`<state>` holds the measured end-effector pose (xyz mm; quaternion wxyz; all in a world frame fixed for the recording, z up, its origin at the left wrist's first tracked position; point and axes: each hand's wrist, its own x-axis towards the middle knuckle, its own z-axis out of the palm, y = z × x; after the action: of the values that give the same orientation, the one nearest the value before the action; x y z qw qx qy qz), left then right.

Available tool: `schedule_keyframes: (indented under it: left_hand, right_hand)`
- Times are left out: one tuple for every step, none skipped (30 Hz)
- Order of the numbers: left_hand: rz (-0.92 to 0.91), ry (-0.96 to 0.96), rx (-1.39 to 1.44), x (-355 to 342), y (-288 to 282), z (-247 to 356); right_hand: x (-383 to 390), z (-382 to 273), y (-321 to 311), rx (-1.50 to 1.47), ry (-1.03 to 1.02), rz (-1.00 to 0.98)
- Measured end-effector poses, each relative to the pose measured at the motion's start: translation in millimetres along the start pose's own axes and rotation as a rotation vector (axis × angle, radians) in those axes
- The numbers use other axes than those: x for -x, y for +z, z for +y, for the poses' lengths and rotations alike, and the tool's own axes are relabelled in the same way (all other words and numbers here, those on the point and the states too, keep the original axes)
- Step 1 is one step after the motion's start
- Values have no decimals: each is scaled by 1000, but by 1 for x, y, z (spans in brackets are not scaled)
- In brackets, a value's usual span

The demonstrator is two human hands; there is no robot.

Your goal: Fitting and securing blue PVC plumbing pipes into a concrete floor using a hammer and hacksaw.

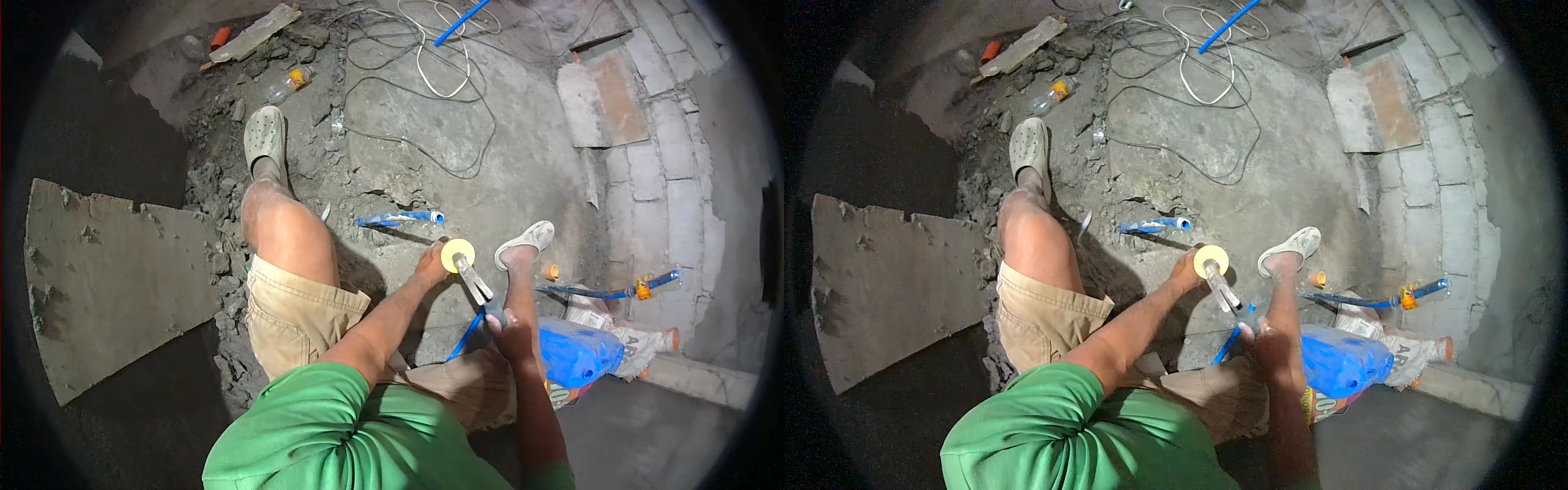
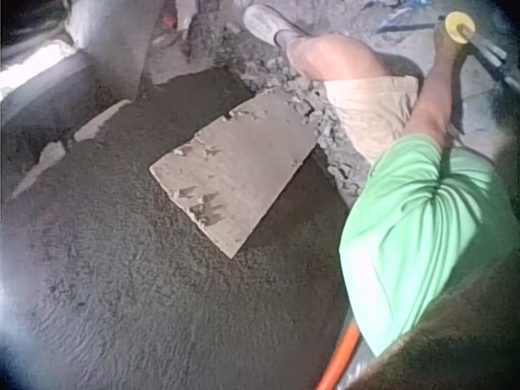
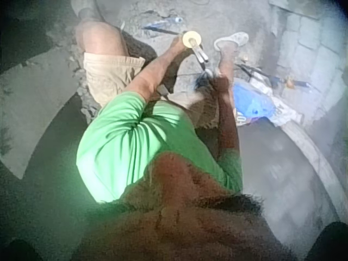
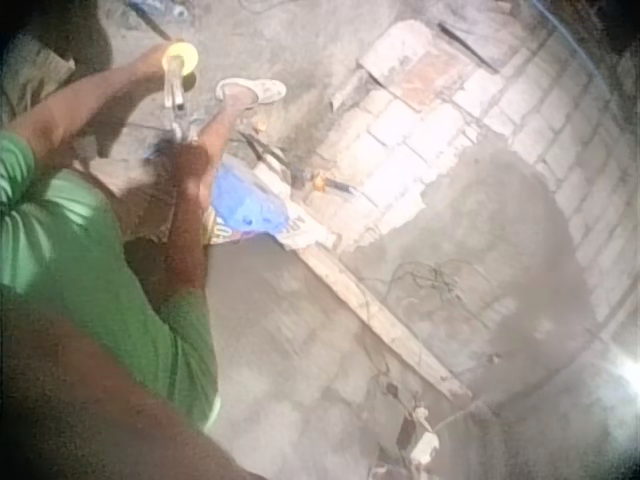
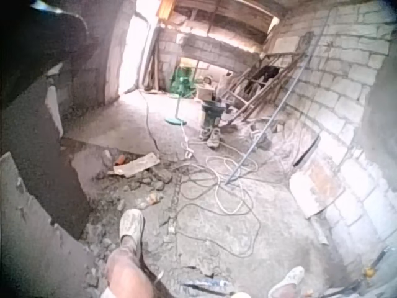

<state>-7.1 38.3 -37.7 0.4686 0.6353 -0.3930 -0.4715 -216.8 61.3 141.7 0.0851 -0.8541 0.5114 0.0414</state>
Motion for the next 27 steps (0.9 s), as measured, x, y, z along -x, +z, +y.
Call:
schedule_keyframes:
  left_hand:
    - [-10,20,-15,-4,10,8]
    - [-2,18,-37,-3,16,5]
    - [-10,8,-35,-24,11,-2]
    - [-8,-14,-42,-39,1,-18]
    - [51,25,-62,-27,-1,-35]
    - [102,78,-76,-23,0,-44]
    - [52,34,-53,-19,1,-10]
    - [23,38,-41,-13,12,2]
    - [51,38,-94,-7,10,10]
    - [79,38,-146,-4,8,17]
    - [62,71,-143,-4,3,19]
    - [44,84,-125,-5,8,30]
    - [-9,56,-119,-8,2,29]
    - [-66,32,-109,-10,-1,30]
    - [-53,24,-115,-7,-1,17]
    - [18,63,-102,-3,1,2]
    - [109,116,-91,-19,-5,-9]
    - [102,111,-84,-19,-2,-10]
    - [58,48,-77,-6,0,-15]
    - [11,27,-61,-16,-5,8]
    - [-23,-35,-132,-11,-5,32]
    - [-7,-52,-144,-3,-13,31]
    - [0,-49,-82,-5,-15,33]
    - [5,-45,-18,-6,-15,35]
    - [10,-44,-23,-7,-16,35]
    - [-4,-55,-61,-8,-17,34]
    - [-40,-52,-78,-10,-7,40]
  right_hand:
    - [-4,-8,-19,19,14,21]
    - [-5,-15,-30,48,-34,31]
    - [-8,-23,-41,73,-84,40]
    - [-27,-42,-59,95,-121,-39]
    - [-21,-38,-57,59,-215,70]
    - [-15,-28,-55,32,-299,190]
    - [10,-21,-70,-125,-194,183]
    - [29,-17,-84,-284,-92,179]
    - [26,-16,-82,-287,-94,186]
    - [21,-12,-74,-240,-63,151]
    - [14,-8,-62,-195,-37,112]
    - [13,-3,-60,-125,13,78]
    - [7,4,-43,-83,39,34]
    - [2,12,-28,-38,69,-7]
    - [-3,7,-18,4,87,-54]
    - [-4,4,-13,48,108,-99]
    - [-11,-7,-22,215,-131,-12]
    - [-13,-11,-35,219,-126,-20]
    - [-11,-17,-48,198,-212,22]
    - [-22,-13,-61,197,-288,98]
    - [-16,-13,-81,457,-320,141]
    - [-1,-20,-98,437,-337,136]
    - [17,-20,-116,-57,-29,156]
    - [26,-20,-126,-549,283,169]
    - [11,-21,-128,-554,278,169]
    - [-14,-22,-130,-825,-253,56]
    - [-24,-22,-140,-1032,-781,-60]
